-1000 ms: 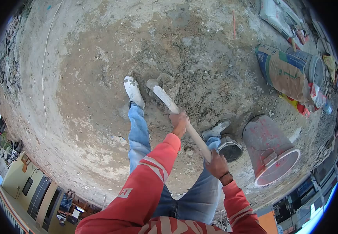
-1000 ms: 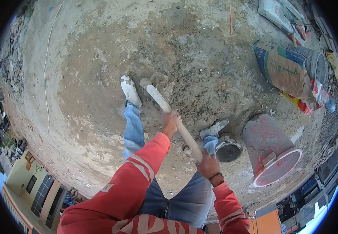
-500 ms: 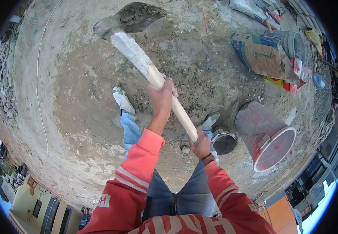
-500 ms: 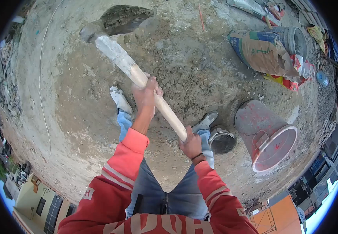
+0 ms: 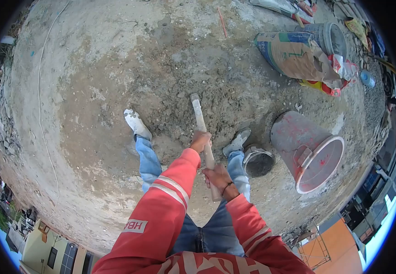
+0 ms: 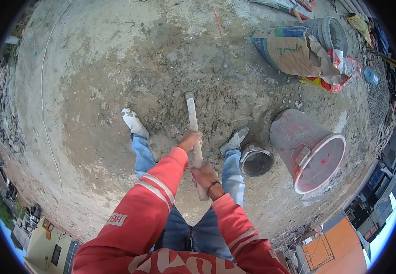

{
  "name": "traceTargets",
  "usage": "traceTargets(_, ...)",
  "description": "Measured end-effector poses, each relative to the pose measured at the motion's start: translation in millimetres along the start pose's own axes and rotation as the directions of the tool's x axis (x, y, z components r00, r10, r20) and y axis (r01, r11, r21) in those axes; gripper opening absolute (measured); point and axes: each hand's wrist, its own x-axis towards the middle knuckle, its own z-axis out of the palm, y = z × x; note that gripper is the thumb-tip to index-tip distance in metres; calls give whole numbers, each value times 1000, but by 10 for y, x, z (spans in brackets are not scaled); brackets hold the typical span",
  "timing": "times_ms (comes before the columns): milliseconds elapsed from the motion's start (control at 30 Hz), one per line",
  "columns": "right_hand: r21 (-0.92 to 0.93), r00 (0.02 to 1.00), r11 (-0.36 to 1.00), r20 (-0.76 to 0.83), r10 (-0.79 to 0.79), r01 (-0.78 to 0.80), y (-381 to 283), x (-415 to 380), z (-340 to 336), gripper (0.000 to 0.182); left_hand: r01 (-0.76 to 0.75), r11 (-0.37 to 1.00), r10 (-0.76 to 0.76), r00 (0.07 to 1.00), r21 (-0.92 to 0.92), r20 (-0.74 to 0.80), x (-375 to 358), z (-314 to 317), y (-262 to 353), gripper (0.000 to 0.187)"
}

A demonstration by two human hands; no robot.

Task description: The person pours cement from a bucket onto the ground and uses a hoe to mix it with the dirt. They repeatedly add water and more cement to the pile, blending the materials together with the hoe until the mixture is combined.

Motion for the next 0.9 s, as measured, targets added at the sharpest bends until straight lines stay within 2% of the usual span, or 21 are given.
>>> traceTargets(33,21,1000,1000,1,0,0,-18,-192,-120,24,63,993,-62,998,-99,9,-80,82,31,13)
traceTargets(67,-75,999,996,-14,-40,39,1,-483,-243,27,77,994,-77,997,-79,6,-213,176,94,13)
traceTargets(133,-291,996,953,-6,-89,83,50,-1082,-596,36,150,936,-192,976,-319,-103,-370,385,303,13)
traceTargets(167,-405,996,910,8,-93,88,206,-1347,-830,41,152,938,-194,975,-311,-109,-371,466,234,13)
traceTargets(233,-609,918,728,3,-396,315,1179,-1373,-1398,43,-35,880,-34,990,-474,-137,-390,618,87,20)
traceTargets(300,-722,969,680,-59,-238,123,1794,-1137,-2002,45,-44,873,-49,983,-486,-177,-475,889,-241,21)
traceTargets(367,-774,962,633,-183,-201,-15,2146,-621,-2411,37,-22,844,-138,957,-536,-256,-525,1155,-458,22)
traceTargets(400,-788,958,616,-179,-223,-4,2398,-322,-2572,37,-27,814,-140,960,-580,-242,-333,1145,-696,21)
traceTargets(433,-802,947,598,-186,-261,7,2363,-94,-2641,37,-43,818,-121,962,-573,-246,-316,1181,-594,21)
traceTargets(467,-808,961,589,-168,-221,-5,2342,85,-2704,38,-102,822,-80,953,-560,-292,-303,1209,-501,22)
traceTargets(500,-803,962,596,-162,-221,1,2238,151,-2651,38,-149,828,-54,938,-541,-341,-373,1205,-429,22)
traceTargets(533,-790,947,598,-78,-311,132,2060,188,-2531,42,-198,825,-42,913,-530,-406,-379,1144,-196,23)
traceTargets(633,-691,839,568,101,-535,446,1595,402,-1990,61,-274,804,113,942,-528,-317,-338,610,792,22)
traceTargets(700,-778,847,499,77,-527,382,803,477,-1449,67,-303,762,210,952,-573,-225,-133,166,1553,21)
traceTargets(767,-843,848,458,-5,-529,281,-104,654,-958,69,-501,787,369,850,-360,-376,118,-40,2197,17)
traceTargets(800,-859,781,408,-16,-624,309,-433,864,-723,65,-547,787,425,816,-286,-392,423,-241,2371,16)
traceTargets(833,-896,760,363,-45,-649,257,-864,934,-490,49,-590,779,479,779,-213,-405,739,-400,2478,16)
traceTargets(900,-933,674,270,-41,-738,238,-1342,1327,-178,32,-523,831,427,818,-189,-386,1176,-472,2626,15)
